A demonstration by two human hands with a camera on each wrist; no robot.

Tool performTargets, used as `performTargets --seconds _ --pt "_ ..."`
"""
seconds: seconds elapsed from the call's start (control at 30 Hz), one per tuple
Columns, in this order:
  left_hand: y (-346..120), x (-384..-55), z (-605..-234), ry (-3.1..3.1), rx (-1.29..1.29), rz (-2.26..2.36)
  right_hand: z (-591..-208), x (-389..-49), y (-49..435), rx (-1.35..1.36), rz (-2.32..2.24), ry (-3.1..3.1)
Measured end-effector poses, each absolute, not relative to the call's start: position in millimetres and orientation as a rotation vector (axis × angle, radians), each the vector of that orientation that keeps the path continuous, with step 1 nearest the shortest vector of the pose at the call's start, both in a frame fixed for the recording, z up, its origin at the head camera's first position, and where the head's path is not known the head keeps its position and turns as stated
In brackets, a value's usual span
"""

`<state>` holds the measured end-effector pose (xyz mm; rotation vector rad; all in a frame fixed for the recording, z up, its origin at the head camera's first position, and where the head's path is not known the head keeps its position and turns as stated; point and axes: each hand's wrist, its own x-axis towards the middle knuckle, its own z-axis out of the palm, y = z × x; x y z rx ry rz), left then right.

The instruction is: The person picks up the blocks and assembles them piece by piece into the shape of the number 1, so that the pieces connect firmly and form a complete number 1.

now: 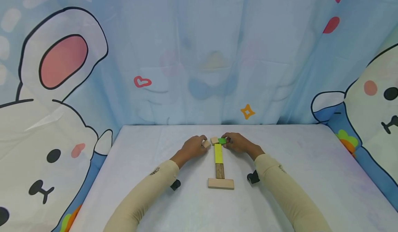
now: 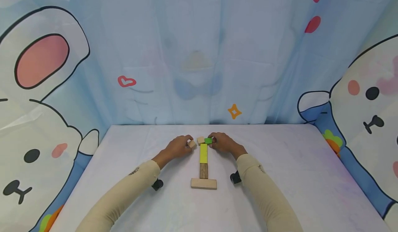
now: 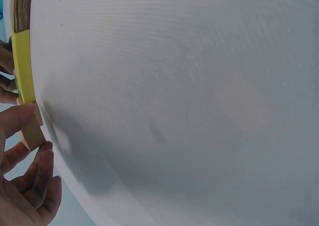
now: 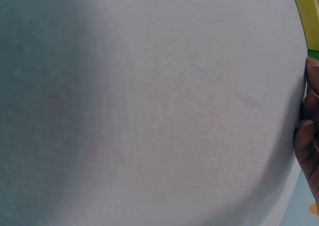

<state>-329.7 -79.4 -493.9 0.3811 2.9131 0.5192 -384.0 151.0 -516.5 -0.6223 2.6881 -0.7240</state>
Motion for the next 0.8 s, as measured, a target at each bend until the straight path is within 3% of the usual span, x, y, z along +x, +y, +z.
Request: performTargets --seconds 0.8 --pt "-73.9 -333.7 -498.0 2.985 0.402 0.460 -516.1 -383.3 151.6 -0.647 -0.724 2.702"
